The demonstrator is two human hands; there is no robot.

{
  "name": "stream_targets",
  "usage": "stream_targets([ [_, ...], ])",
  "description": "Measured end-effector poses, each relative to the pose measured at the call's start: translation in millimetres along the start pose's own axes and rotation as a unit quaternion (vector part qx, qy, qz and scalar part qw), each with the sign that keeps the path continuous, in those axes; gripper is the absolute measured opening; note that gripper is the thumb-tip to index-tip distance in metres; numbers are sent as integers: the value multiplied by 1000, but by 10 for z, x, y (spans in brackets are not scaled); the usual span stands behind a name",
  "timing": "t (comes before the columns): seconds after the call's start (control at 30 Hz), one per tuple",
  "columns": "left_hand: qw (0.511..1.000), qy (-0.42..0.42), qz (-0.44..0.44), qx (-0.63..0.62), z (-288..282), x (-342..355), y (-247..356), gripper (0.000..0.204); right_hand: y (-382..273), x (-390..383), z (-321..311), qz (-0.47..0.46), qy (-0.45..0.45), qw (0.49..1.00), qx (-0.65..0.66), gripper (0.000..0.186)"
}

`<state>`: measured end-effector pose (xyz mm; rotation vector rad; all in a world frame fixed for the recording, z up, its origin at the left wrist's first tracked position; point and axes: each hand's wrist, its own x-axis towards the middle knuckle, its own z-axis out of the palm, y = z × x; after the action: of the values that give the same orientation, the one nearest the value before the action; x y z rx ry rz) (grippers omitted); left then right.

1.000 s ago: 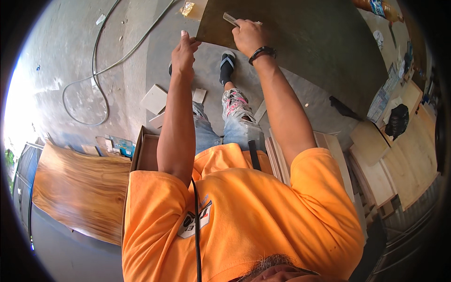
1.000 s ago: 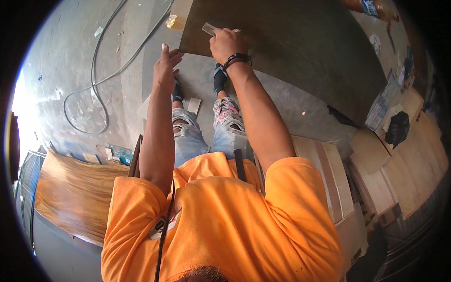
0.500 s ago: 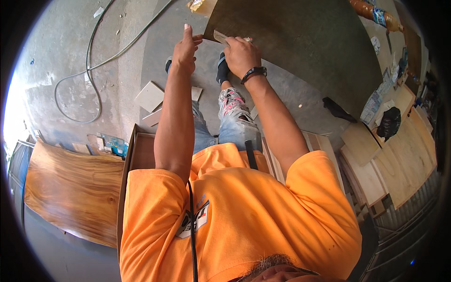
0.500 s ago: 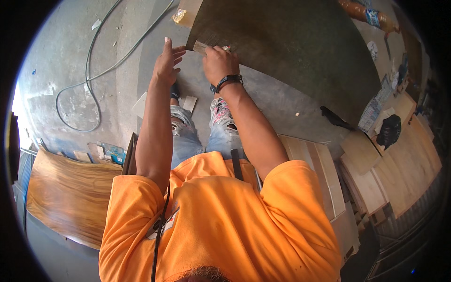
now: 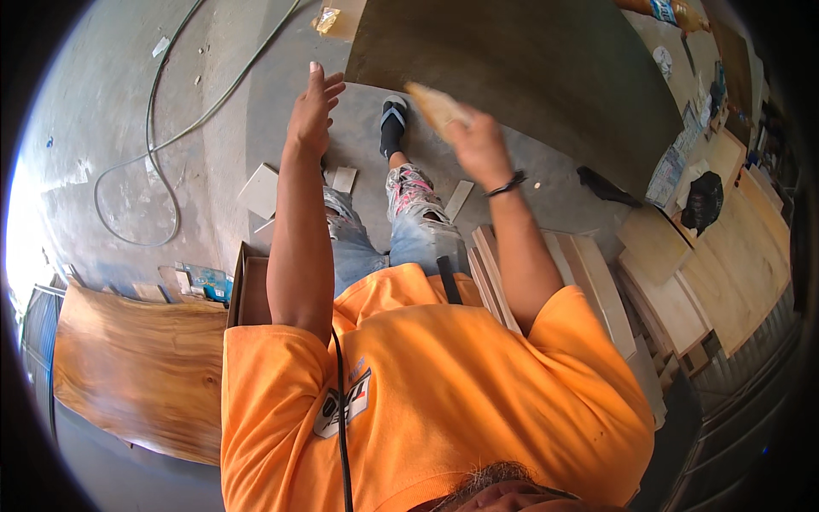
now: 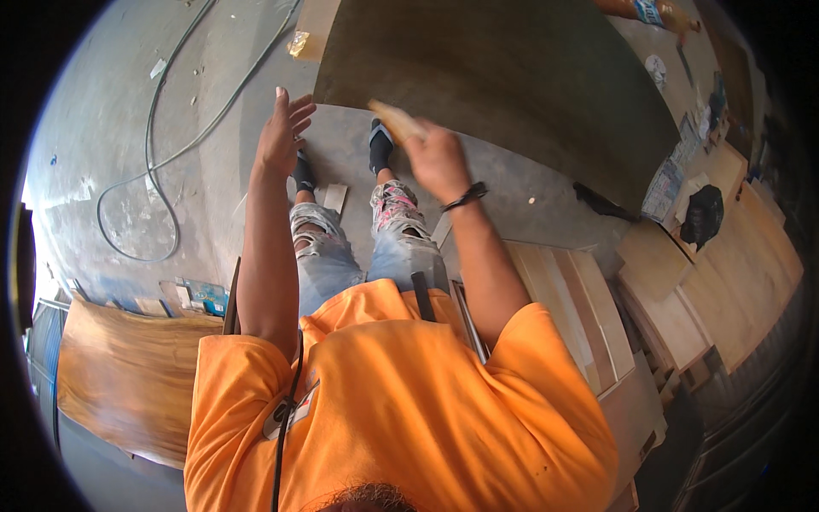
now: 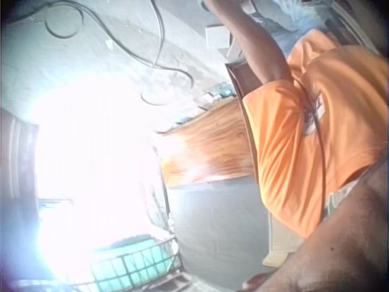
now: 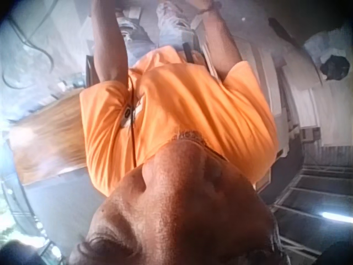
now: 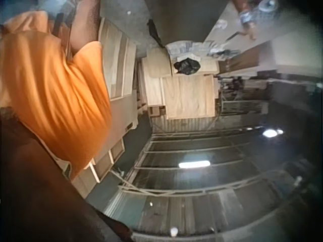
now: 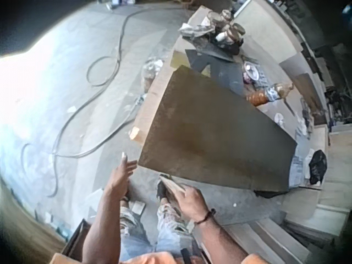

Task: The person applies a liquid finish to a large dark wood panel using a small pad. They pour the finish from a bottle onto the pad and spread it evenly across the surface. The person then moves the panel and repeats the process on a second, lighter wood panel.

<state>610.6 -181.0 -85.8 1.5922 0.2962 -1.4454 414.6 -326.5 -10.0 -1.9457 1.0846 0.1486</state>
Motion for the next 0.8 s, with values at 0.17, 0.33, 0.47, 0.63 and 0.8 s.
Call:
stream_targets([
  [0.17, 998, 49, 25, -8, 92, -43, 26, 79, 235, 676, -460, -115, 171, 966, -154, 26],
  [0.33, 998, 42, 39, 9, 104, -9, 36, 78, 510, 871, 13, -146, 108, 949, -259, 15],
  [0.47, 997, 45, 53, 14, 104, -29, 13, 80, 527, 1010, -206, -13, 152, 949, -276, 19],
  [0.63, 998, 40, 49, 31, 107, 0, 26, 80, 347, 1119, -103, 31, 81, 974, -211, 26],
  [0.8, 997, 46, 51, 27, 161, -12, 31, 80, 511, 1008, 60, -62, 45, 974, -214, 25],
])
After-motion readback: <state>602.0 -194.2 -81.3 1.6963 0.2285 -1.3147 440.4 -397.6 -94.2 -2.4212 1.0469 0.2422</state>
